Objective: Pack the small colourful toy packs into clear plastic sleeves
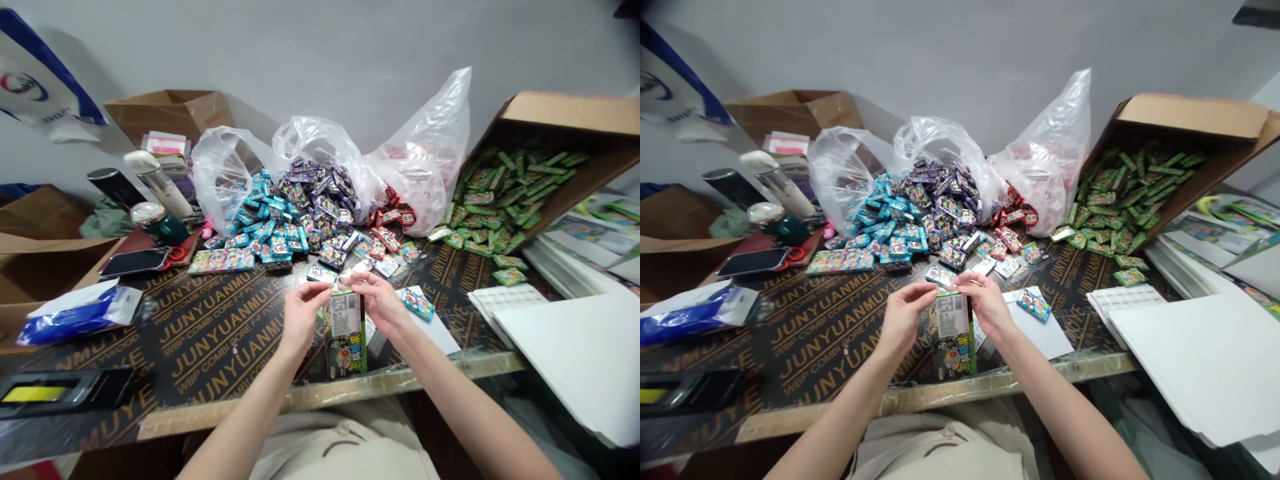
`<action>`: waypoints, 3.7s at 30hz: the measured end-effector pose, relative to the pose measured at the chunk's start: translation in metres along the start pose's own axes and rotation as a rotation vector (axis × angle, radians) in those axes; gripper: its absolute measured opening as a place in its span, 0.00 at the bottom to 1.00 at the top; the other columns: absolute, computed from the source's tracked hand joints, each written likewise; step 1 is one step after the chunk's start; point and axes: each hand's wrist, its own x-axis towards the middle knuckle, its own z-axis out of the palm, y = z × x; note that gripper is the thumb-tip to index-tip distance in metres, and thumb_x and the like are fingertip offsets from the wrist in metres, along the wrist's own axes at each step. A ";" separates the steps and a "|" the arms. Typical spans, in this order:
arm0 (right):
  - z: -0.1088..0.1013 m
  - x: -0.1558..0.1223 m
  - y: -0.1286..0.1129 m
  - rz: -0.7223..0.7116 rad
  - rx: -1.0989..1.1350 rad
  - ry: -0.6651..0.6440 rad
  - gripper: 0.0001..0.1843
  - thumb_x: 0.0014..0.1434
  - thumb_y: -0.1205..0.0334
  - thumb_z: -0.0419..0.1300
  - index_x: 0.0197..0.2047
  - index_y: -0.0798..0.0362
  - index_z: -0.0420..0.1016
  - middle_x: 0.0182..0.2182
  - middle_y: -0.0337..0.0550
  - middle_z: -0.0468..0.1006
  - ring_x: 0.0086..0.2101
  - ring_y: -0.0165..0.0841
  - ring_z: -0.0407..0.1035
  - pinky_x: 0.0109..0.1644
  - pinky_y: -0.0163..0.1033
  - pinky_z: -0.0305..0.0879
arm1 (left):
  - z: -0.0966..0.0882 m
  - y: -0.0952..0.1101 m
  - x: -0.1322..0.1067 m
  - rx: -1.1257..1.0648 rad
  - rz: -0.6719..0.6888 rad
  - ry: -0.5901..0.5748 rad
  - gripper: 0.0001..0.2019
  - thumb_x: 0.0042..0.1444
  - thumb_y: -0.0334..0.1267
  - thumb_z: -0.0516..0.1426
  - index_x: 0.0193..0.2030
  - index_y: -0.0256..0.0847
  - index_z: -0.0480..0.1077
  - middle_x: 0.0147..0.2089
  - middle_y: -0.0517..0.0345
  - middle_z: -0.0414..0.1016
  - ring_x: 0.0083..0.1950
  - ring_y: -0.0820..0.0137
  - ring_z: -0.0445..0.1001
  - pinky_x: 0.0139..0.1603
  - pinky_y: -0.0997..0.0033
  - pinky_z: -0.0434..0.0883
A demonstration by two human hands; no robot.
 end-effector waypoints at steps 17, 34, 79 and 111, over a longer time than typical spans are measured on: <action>-0.019 -0.006 -0.019 -0.283 -0.493 -0.135 0.08 0.48 0.59 0.64 0.28 0.54 0.75 0.25 0.40 0.77 0.26 0.30 0.70 0.32 0.35 0.65 | -0.001 0.031 0.002 0.645 0.385 -0.288 0.03 0.46 0.32 0.59 0.26 0.35 0.74 0.28 0.54 0.74 0.32 0.69 0.72 0.32 0.73 0.67; -0.155 0.057 -0.028 -0.133 -1.569 0.142 0.08 0.49 0.58 0.61 0.29 0.53 0.77 0.31 0.45 0.76 0.38 0.39 0.66 0.40 0.40 0.54 | 0.005 0.024 -0.002 0.952 0.601 -0.426 0.09 0.56 0.33 0.52 0.30 0.38 0.73 0.29 0.57 0.64 0.30 0.73 0.64 0.31 0.74 0.61; -0.002 0.033 -0.044 0.136 -0.582 -0.569 0.12 0.41 0.61 0.66 0.30 0.54 0.70 0.23 0.34 0.72 0.27 0.27 0.66 0.33 0.33 0.60 | 0.013 0.006 -0.011 0.919 0.649 -0.144 0.02 0.51 0.33 0.56 0.32 0.39 0.67 0.31 0.58 0.70 0.33 0.70 0.69 0.34 0.72 0.64; -0.226 0.038 -0.021 -0.201 -1.446 0.116 0.04 0.57 0.66 0.46 0.31 0.50 0.59 0.22 0.40 0.69 0.24 0.32 0.64 0.30 0.37 0.59 | -0.049 0.027 0.015 0.495 0.181 -0.388 0.25 0.48 0.38 0.58 0.54 0.44 0.57 0.39 0.59 0.69 0.38 0.71 0.69 0.38 0.73 0.65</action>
